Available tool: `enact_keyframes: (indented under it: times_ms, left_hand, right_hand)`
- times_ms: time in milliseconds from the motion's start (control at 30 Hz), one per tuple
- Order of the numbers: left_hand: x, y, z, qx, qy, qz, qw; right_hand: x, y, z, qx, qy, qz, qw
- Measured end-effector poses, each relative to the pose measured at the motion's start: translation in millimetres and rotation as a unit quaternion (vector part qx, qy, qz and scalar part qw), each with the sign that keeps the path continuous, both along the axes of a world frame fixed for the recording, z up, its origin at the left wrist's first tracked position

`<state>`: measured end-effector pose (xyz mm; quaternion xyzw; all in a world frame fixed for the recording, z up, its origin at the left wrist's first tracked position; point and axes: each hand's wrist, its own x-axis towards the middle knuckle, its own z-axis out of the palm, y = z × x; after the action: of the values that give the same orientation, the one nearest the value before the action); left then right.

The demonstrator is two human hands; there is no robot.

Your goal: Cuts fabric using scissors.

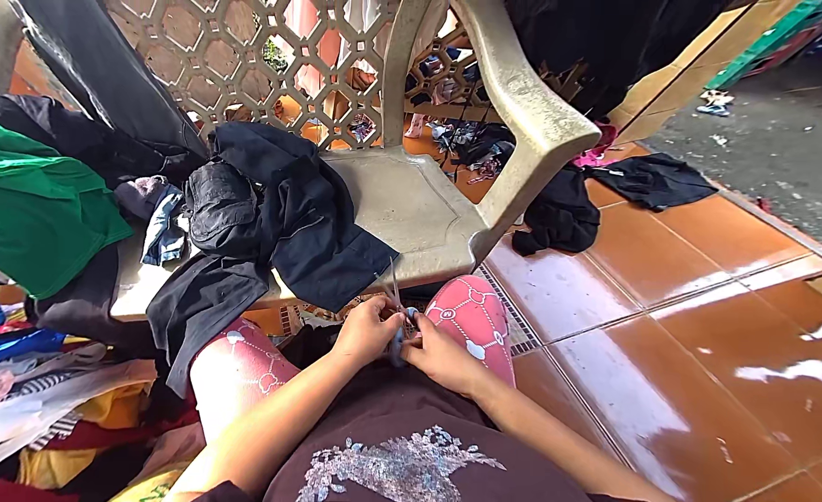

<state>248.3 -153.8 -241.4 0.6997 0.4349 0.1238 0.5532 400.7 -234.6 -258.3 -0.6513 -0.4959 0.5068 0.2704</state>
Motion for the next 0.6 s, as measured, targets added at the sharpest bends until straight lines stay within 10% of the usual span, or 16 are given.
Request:
enact_keyframes:
  times_ms: [267,433,600]
  left_hand:
    - [-10,4,3,-0.119,-0.186,0.143,0.965]
    - [-19,3,23,-0.146,-0.242,0.156,0.947]
    - [-22,-2,35,-0.311,-0.356,0.153,0.868]
  right_hand:
    - [-6,-25,21,0.155,0.084,-0.049,0.983]
    - [8,-29,-1,0.540,-0.066,-0.108,0.832]
    - [12,-15,-14,0.482,0.049,-0.103,0.869]
